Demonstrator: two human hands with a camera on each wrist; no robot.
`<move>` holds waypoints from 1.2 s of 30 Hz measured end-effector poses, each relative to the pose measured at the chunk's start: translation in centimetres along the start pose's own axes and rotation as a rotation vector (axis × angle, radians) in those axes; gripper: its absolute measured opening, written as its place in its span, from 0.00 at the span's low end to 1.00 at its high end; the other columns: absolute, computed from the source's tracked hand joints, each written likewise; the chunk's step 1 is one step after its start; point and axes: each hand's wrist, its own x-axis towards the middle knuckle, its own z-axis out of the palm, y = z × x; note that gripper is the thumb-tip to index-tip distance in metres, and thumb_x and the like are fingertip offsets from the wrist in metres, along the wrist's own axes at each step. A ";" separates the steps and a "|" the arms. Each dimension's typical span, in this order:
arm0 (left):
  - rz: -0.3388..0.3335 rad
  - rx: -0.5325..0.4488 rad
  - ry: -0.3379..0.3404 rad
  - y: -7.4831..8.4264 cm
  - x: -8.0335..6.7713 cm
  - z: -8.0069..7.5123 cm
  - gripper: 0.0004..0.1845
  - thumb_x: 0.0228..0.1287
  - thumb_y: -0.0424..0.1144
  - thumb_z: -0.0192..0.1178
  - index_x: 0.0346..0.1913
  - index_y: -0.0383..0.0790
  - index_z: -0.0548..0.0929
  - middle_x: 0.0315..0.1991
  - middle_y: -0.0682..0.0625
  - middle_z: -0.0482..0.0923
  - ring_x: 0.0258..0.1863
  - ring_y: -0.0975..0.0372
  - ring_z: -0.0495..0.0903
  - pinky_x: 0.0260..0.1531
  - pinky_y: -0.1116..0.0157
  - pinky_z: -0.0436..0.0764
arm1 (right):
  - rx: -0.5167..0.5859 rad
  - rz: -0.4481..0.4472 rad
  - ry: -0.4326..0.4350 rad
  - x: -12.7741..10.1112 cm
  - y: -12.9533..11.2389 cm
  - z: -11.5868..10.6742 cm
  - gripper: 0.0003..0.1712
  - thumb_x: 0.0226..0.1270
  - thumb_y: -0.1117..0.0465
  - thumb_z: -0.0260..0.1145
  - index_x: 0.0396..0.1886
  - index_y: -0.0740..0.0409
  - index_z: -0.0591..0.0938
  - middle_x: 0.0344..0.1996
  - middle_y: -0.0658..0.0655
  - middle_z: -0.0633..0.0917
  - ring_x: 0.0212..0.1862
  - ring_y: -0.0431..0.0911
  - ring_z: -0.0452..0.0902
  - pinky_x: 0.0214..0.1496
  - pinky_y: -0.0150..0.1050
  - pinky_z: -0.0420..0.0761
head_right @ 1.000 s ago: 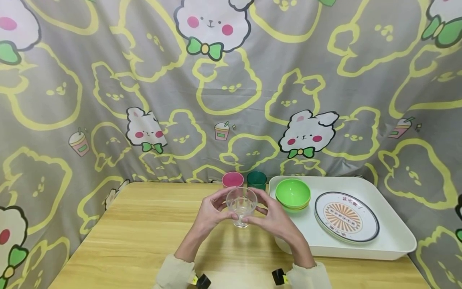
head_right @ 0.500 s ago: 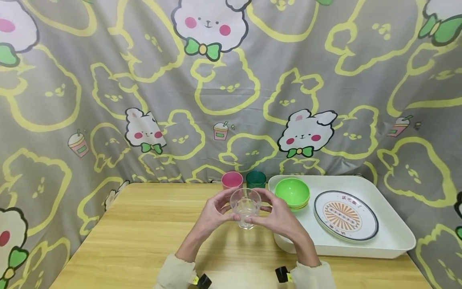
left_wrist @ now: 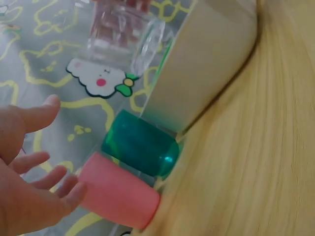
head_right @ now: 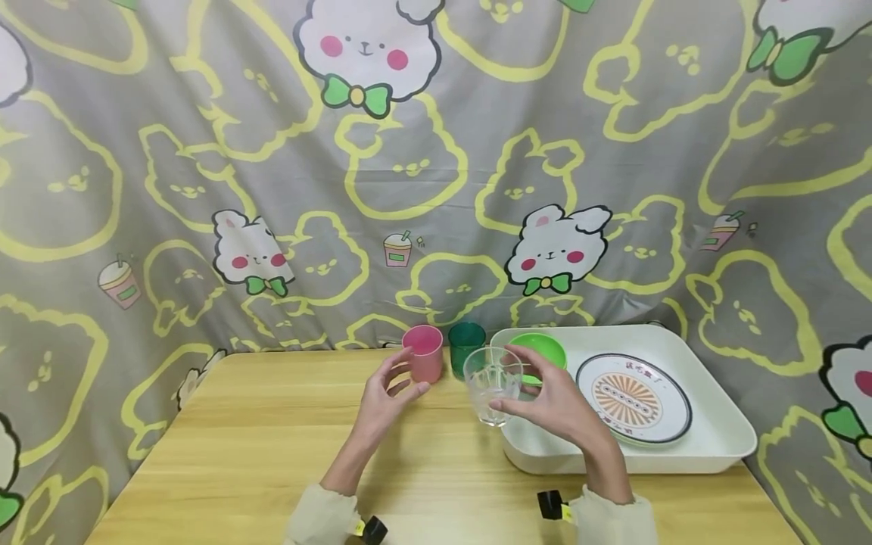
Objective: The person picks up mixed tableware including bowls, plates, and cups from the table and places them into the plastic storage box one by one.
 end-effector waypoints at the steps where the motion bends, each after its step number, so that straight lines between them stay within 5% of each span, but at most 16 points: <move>1: -0.008 0.012 0.027 -0.2 0.1 0.0 0.36 0.59 0.28 0.74 0.70 0.29 0.72 0.66 0.33 0.71 0.64 0.37 0.71 0.64 0.39 0.74 | -0.006 0.005 0.003 -0.2 0.0 -0.3 0.48 0.56 0.55 0.82 0.73 0.61 0.70 0.60 0.63 0.81 0.64 0.60 0.77 0.62 0.47 0.81; 7: -0.020 0.120 0.129 -1.2 1.2 0.4 0.42 0.56 0.33 0.78 0.73 0.32 0.69 0.69 0.33 0.66 0.67 0.35 0.66 0.62 0.36 0.73 | -0.043 0.034 0.022 -0.9 0.1 -1.9 0.47 0.57 0.54 0.82 0.73 0.61 0.70 0.60 0.63 0.81 0.63 0.59 0.78 0.62 0.53 0.80; 22: -0.024 0.236 0.155 -3.4 4.0 0.7 0.51 0.52 0.35 0.79 0.74 0.24 0.60 0.68 0.29 0.65 0.67 0.36 0.66 0.65 0.37 0.70 | -0.119 0.041 0.029 -1.9 0.6 -3.6 0.48 0.56 0.54 0.82 0.72 0.63 0.70 0.62 0.64 0.81 0.64 0.63 0.77 0.57 0.47 0.84; 36: -0.094 0.189 0.163 -4.6 5.6 1.1 0.49 0.48 0.31 0.81 0.71 0.25 0.64 0.67 0.31 0.70 0.65 0.38 0.70 0.67 0.41 0.71 | -0.155 0.095 -0.049 -2.7 2.1 -4.4 0.48 0.51 0.59 0.84 0.67 0.72 0.69 0.61 0.71 0.79 0.63 0.70 0.73 0.56 0.49 0.85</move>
